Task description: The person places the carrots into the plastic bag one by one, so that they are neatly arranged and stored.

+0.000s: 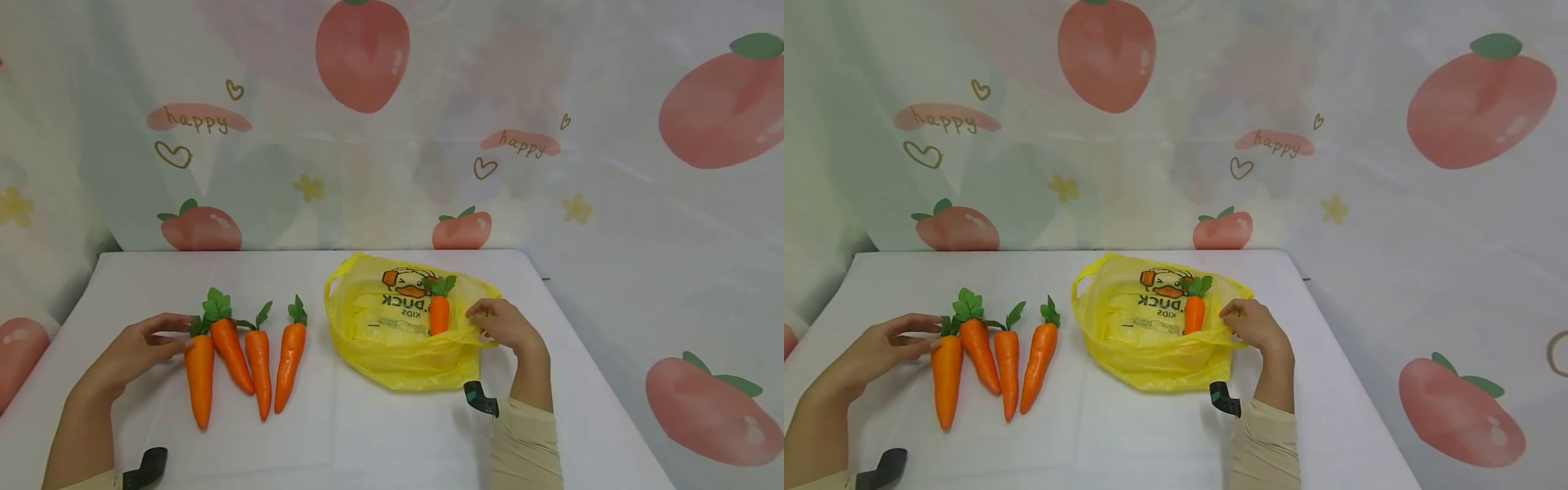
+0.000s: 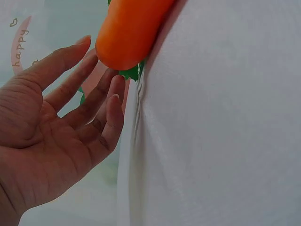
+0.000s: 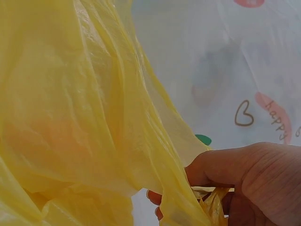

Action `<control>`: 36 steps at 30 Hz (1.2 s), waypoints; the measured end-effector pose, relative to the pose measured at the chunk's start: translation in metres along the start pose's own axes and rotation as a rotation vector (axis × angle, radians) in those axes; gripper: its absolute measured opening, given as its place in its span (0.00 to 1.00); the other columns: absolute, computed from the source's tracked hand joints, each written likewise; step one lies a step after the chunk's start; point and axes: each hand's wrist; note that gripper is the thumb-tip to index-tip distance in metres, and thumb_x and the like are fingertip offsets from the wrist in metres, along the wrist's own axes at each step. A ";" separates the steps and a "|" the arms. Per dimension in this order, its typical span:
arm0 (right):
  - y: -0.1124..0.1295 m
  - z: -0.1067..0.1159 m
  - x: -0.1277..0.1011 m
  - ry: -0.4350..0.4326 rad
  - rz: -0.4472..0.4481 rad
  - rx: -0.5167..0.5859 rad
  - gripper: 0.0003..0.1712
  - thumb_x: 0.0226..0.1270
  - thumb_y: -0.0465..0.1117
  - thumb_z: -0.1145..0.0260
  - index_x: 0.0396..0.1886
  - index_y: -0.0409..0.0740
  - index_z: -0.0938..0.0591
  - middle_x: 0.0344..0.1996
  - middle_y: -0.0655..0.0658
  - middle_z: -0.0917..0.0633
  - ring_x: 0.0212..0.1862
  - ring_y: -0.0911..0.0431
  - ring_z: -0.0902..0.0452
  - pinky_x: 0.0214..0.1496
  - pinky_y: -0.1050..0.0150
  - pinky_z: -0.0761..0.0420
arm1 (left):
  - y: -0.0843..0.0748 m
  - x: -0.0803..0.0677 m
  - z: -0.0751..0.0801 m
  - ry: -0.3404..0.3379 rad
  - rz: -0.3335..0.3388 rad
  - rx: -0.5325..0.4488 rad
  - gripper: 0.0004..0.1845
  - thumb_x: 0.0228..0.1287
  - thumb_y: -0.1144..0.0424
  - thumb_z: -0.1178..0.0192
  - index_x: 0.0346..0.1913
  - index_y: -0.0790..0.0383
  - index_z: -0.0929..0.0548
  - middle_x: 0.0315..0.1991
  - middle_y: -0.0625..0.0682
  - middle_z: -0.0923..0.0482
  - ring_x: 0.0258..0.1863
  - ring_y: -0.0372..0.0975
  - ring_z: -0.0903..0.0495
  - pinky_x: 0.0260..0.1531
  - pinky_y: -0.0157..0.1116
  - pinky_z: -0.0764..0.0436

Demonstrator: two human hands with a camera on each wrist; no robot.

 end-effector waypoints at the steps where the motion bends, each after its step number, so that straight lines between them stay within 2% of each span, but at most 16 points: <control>1: 0.000 0.000 0.000 0.000 -0.002 -0.001 0.13 0.78 0.38 0.41 0.50 0.36 0.15 0.47 0.38 0.18 0.40 0.47 0.23 0.42 0.56 0.19 | 0.001 0.000 0.000 0.009 0.002 -0.001 0.31 0.73 0.53 0.34 0.71 0.68 0.27 0.65 0.68 0.27 0.52 0.52 0.20 0.42 0.42 0.22; 16: 0.002 -0.001 -0.001 0.010 0.007 0.011 0.13 0.78 0.38 0.41 0.50 0.35 0.15 0.47 0.37 0.18 0.39 0.47 0.23 0.42 0.52 0.18 | 0.006 0.001 0.000 0.089 0.008 -0.018 0.34 0.72 0.52 0.33 0.72 0.68 0.28 0.65 0.70 0.28 0.54 0.56 0.20 0.43 0.42 0.18; 20: 0.001 -0.001 -0.001 0.011 0.007 0.014 0.13 0.78 0.38 0.41 0.51 0.35 0.15 0.47 0.38 0.18 0.39 0.47 0.23 0.43 0.52 0.18 | 0.004 0.001 0.001 0.116 0.013 0.002 0.36 0.72 0.52 0.33 0.73 0.67 0.32 0.63 0.72 0.27 0.54 0.57 0.21 0.45 0.46 0.17; 26: 0.002 0.000 0.000 0.011 0.013 0.005 0.13 0.78 0.38 0.42 0.50 0.36 0.15 0.47 0.38 0.18 0.39 0.47 0.23 0.42 0.53 0.18 | -0.003 0.002 0.000 0.144 0.009 0.011 0.39 0.66 0.54 0.27 0.72 0.67 0.35 0.60 0.72 0.27 0.52 0.55 0.20 0.48 0.50 0.16; 31: 0.002 -0.001 0.001 0.013 0.008 0.004 0.13 0.78 0.38 0.42 0.50 0.36 0.15 0.46 0.38 0.18 0.39 0.47 0.23 0.41 0.53 0.18 | -0.006 0.003 -0.002 0.147 0.018 0.047 0.42 0.63 0.52 0.25 0.72 0.66 0.34 0.59 0.70 0.26 0.52 0.56 0.22 0.48 0.51 0.17; 36: 0.001 -0.001 0.001 0.015 0.002 0.009 0.14 0.77 0.38 0.42 0.51 0.36 0.15 0.47 0.38 0.18 0.39 0.47 0.23 0.41 0.55 0.19 | -0.004 0.003 -0.003 0.124 0.015 0.056 0.41 0.64 0.53 0.26 0.73 0.66 0.34 0.59 0.71 0.26 0.53 0.58 0.23 0.48 0.54 0.17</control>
Point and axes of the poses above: each hand's wrist, its own x-axis towards the middle knuckle, its own z-axis out of the back of the hand, y = z × x
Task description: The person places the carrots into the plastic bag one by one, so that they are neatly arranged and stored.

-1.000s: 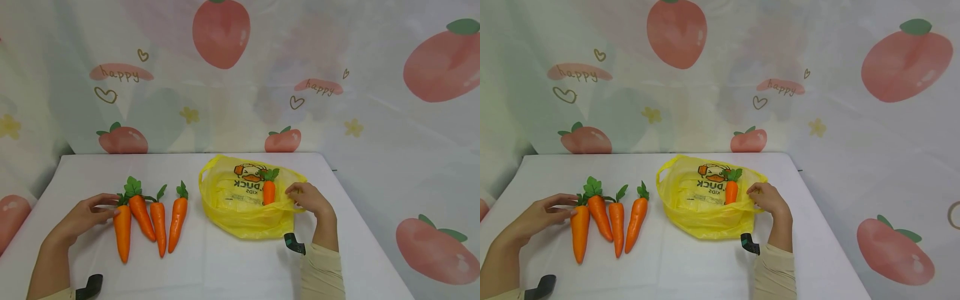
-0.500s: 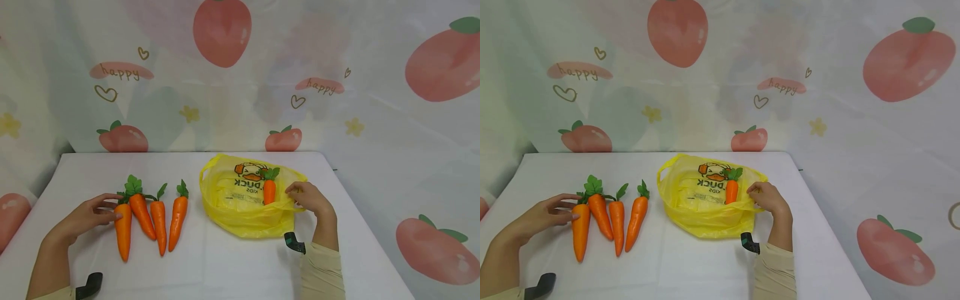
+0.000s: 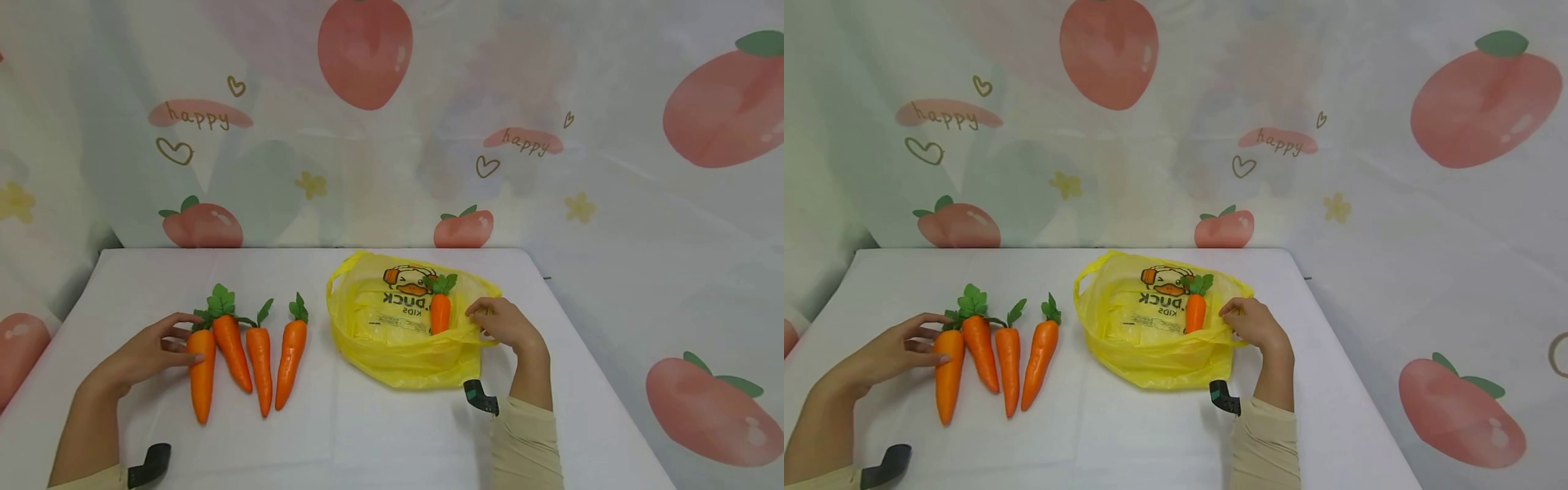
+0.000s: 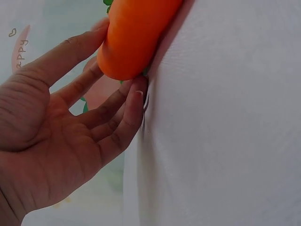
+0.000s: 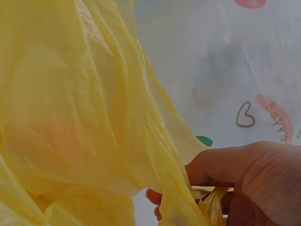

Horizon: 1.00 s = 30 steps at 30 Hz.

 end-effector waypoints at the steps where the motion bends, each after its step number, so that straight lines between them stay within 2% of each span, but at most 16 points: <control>1: 0.000 0.000 0.000 0.000 -0.001 0.001 0.14 0.77 0.38 0.42 0.51 0.36 0.15 0.47 0.38 0.18 0.39 0.46 0.23 0.41 0.55 0.19 | 0.001 0.000 0.000 -0.007 -0.004 -0.002 0.41 0.64 0.53 0.26 0.73 0.66 0.34 0.59 0.71 0.26 0.53 0.59 0.24 0.48 0.54 0.18; 9: 0.000 0.000 0.001 -0.002 -0.019 0.000 0.14 0.77 0.39 0.42 0.51 0.37 0.15 0.47 0.39 0.18 0.40 0.47 0.23 0.42 0.56 0.19 | 0.003 -0.003 0.001 -0.093 -0.020 -0.058 0.41 0.68 0.58 0.29 0.76 0.65 0.40 0.64 0.75 0.33 0.57 0.66 0.26 0.49 0.58 0.18; 14: 0.002 0.001 0.001 0.005 -0.014 -0.001 0.14 0.78 0.39 0.43 0.51 0.36 0.15 0.46 0.39 0.18 0.40 0.47 0.23 0.42 0.56 0.19 | 0.004 -0.004 0.003 -0.104 -0.023 -0.100 0.41 0.72 0.59 0.33 0.78 0.63 0.44 0.67 0.77 0.41 0.59 0.72 0.30 0.48 0.58 0.17; 24: 0.002 0.001 0.001 0.015 -0.003 0.008 0.14 0.79 0.40 0.42 0.51 0.35 0.16 0.45 0.39 0.18 0.40 0.46 0.23 0.43 0.53 0.18 | 0.004 -0.002 0.002 -0.106 -0.031 -0.085 0.27 0.75 0.64 0.38 0.71 0.63 0.34 0.70 0.78 0.43 0.63 0.72 0.35 0.52 0.63 0.21; 30: 0.004 0.001 0.001 0.020 -0.003 0.011 0.14 0.79 0.40 0.42 0.51 0.35 0.16 0.46 0.39 0.17 0.41 0.46 0.22 0.43 0.54 0.18 | 0.001 -0.002 0.003 -0.100 -0.018 -0.077 0.26 0.76 0.61 0.38 0.70 0.63 0.30 0.71 0.76 0.42 0.64 0.70 0.35 0.55 0.65 0.25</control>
Point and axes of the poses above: each hand's wrist, its own x-axis towards the middle knuckle, its own z-axis out of the back of the hand, y = z × x
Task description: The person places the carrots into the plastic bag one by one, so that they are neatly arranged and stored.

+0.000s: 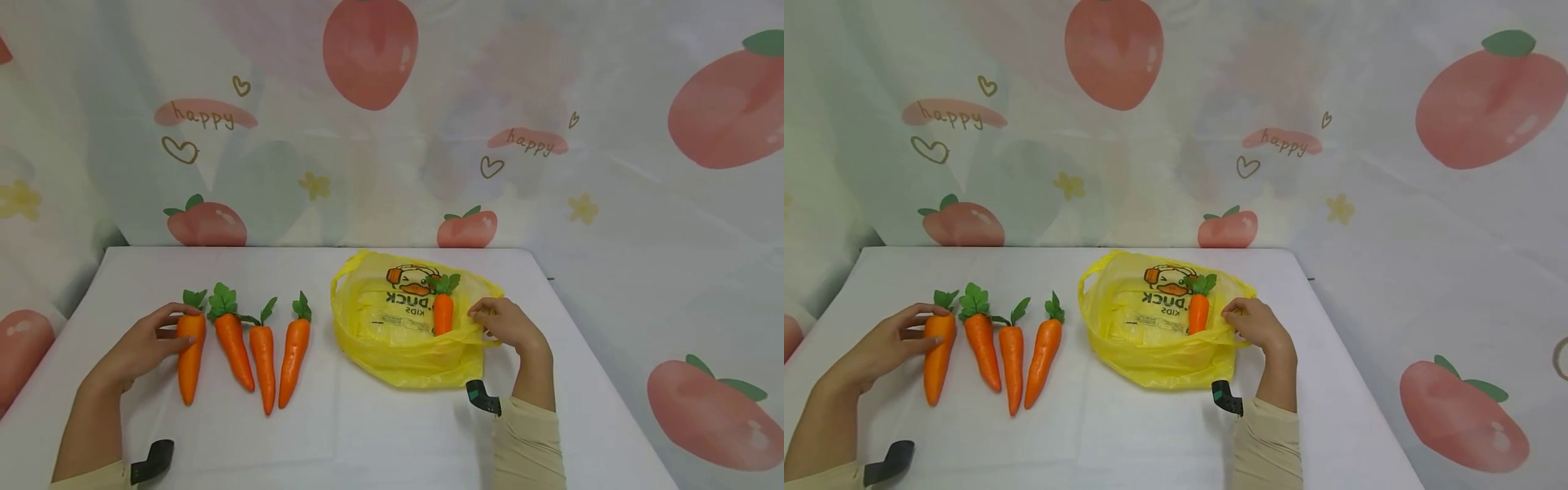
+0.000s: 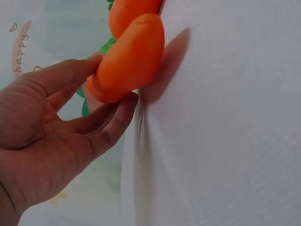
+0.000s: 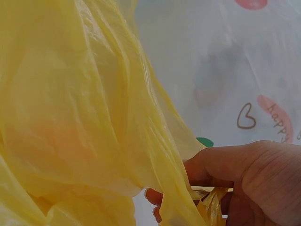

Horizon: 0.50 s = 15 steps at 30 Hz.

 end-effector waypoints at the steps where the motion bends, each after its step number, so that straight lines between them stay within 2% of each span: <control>1: 0.000 0.000 0.000 -0.002 -0.002 0.002 0.14 0.79 0.40 0.42 0.51 0.36 0.15 0.46 0.39 0.17 0.41 0.46 0.22 0.43 0.53 0.18 | 0.000 0.000 0.000 -0.001 -0.001 0.000 0.26 0.75 0.61 0.37 0.70 0.63 0.30 0.71 0.75 0.41 0.64 0.70 0.35 0.56 0.66 0.25; 7: 0.002 0.000 -0.001 -0.001 0.011 0.002 0.14 0.79 0.39 0.42 0.51 0.35 0.15 0.46 0.39 0.18 0.40 0.47 0.23 0.44 0.50 0.18 | 0.001 -0.001 -0.001 -0.014 -0.013 0.007 0.26 0.75 0.59 0.36 0.70 0.63 0.28 0.71 0.72 0.38 0.63 0.68 0.34 0.54 0.65 0.24; 15: 0.001 0.000 -0.001 -0.001 0.010 -0.012 0.15 0.79 0.40 0.43 0.51 0.35 0.15 0.47 0.39 0.18 0.41 0.46 0.23 0.43 0.55 0.18 | 0.002 -0.001 0.000 -0.022 -0.011 0.005 0.26 0.75 0.62 0.38 0.72 0.63 0.29 0.72 0.73 0.41 0.63 0.70 0.34 0.53 0.59 0.20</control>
Point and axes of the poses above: each hand's wrist, its own x-axis towards the middle knuckle, its own z-axis out of the back of the hand, y = z × x
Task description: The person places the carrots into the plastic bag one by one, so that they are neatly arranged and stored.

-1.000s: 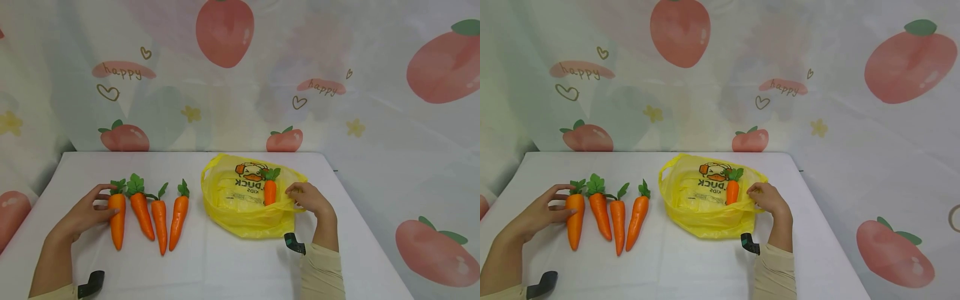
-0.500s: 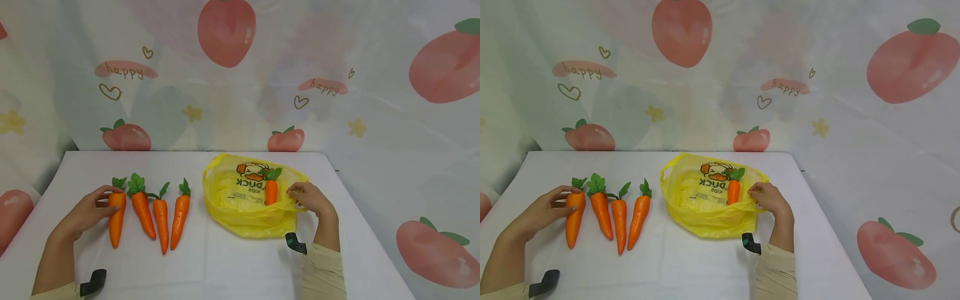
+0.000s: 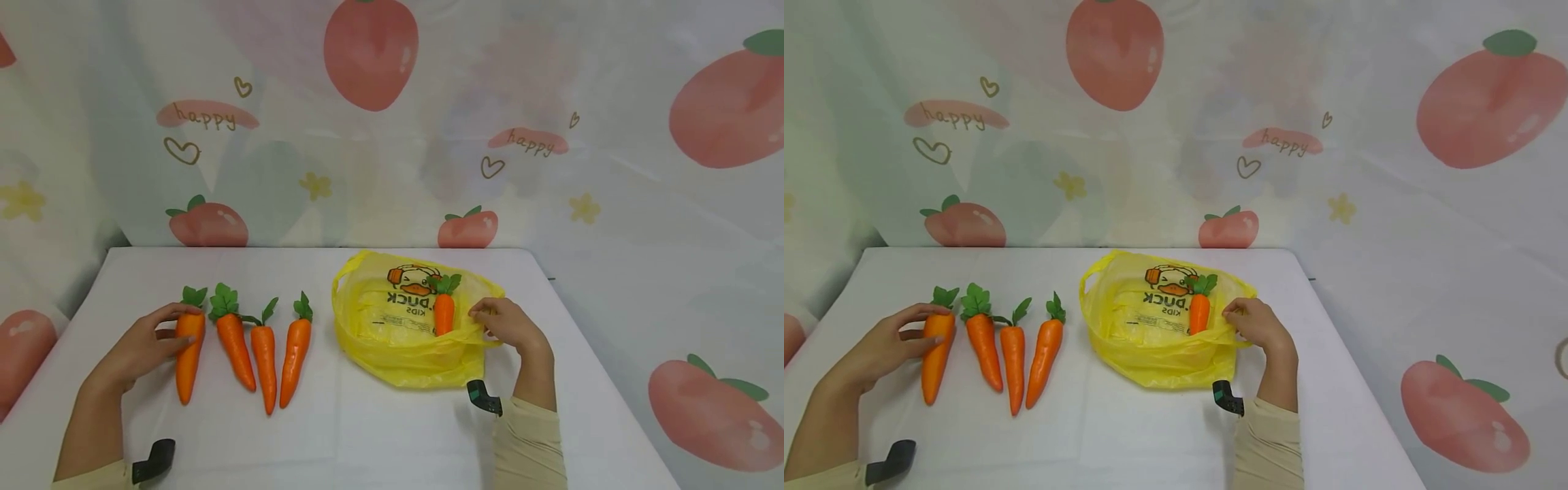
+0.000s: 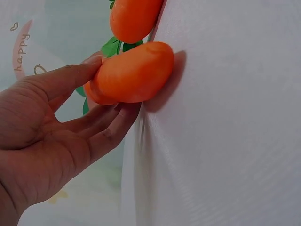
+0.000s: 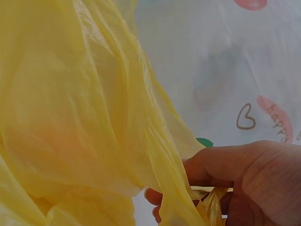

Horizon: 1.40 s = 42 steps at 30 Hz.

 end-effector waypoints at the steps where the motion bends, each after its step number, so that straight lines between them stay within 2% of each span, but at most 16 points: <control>1: 0.000 0.000 0.000 -0.002 -0.003 -0.001 0.15 0.79 0.40 0.43 0.51 0.36 0.15 0.46 0.39 0.17 0.41 0.46 0.23 0.43 0.55 0.18 | 0.000 0.000 0.000 0.000 0.001 -0.001 0.26 0.75 0.62 0.38 0.72 0.63 0.29 0.73 0.73 0.41 0.64 0.70 0.34 0.53 0.59 0.20; 8: 0.001 -0.002 0.001 0.003 -0.001 0.008 0.15 0.80 0.41 0.42 0.51 0.35 0.15 0.44 0.40 0.18 0.41 0.46 0.23 0.45 0.48 0.18 | -0.002 0.001 0.000 -0.010 -0.004 0.006 0.27 0.75 0.63 0.38 0.73 0.63 0.30 0.73 0.73 0.42 0.64 0.71 0.36 0.54 0.64 0.23; 17: 0.000 -0.002 -0.001 0.004 -0.012 0.008 0.15 0.80 0.41 0.42 0.52 0.35 0.16 0.45 0.39 0.18 0.41 0.46 0.24 0.43 0.53 0.18 | -0.006 -0.002 0.003 -0.034 -0.012 0.021 0.28 0.76 0.61 0.39 0.73 0.64 0.31 0.73 0.73 0.41 0.63 0.71 0.36 0.54 0.66 0.25; 24: -0.001 -0.002 0.000 -0.001 -0.020 0.005 0.15 0.80 0.41 0.43 0.52 0.36 0.16 0.45 0.40 0.18 0.41 0.46 0.24 0.43 0.55 0.18 | -0.016 -0.003 0.006 -0.047 -0.026 0.042 0.27 0.76 0.62 0.40 0.73 0.64 0.31 0.72 0.73 0.40 0.63 0.70 0.36 0.51 0.62 0.21; 33: -0.003 -0.002 0.001 -0.007 -0.013 -0.001 0.15 0.79 0.41 0.42 0.51 0.37 0.15 0.45 0.40 0.17 0.40 0.47 0.24 0.42 0.56 0.19 | -0.031 -0.007 0.007 -0.067 -0.065 0.065 0.29 0.76 0.62 0.38 0.75 0.63 0.33 0.72 0.73 0.40 0.63 0.72 0.37 0.53 0.69 0.26; 37: -0.002 -0.001 -0.001 0.001 -0.002 0.010 0.15 0.80 0.41 0.42 0.51 0.36 0.15 0.45 0.40 0.18 0.40 0.46 0.23 0.43 0.52 0.18 | -0.039 -0.009 0.006 -0.074 -0.072 0.054 0.32 0.77 0.57 0.38 0.77 0.60 0.35 0.73 0.71 0.42 0.63 0.71 0.35 0.53 0.68 0.25; 42: 0.001 0.000 -0.003 0.002 0.005 0.018 0.15 0.80 0.41 0.42 0.51 0.35 0.15 0.45 0.40 0.18 0.40 0.47 0.24 0.46 0.47 0.18 | -0.049 -0.011 0.003 -0.094 -0.117 0.023 0.32 0.76 0.54 0.38 0.77 0.56 0.34 0.74 0.69 0.42 0.63 0.69 0.34 0.53 0.66 0.24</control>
Point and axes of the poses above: each hand's wrist, its own x-axis towards the middle knuckle, its own z-axis out of the back of the hand, y = z × x
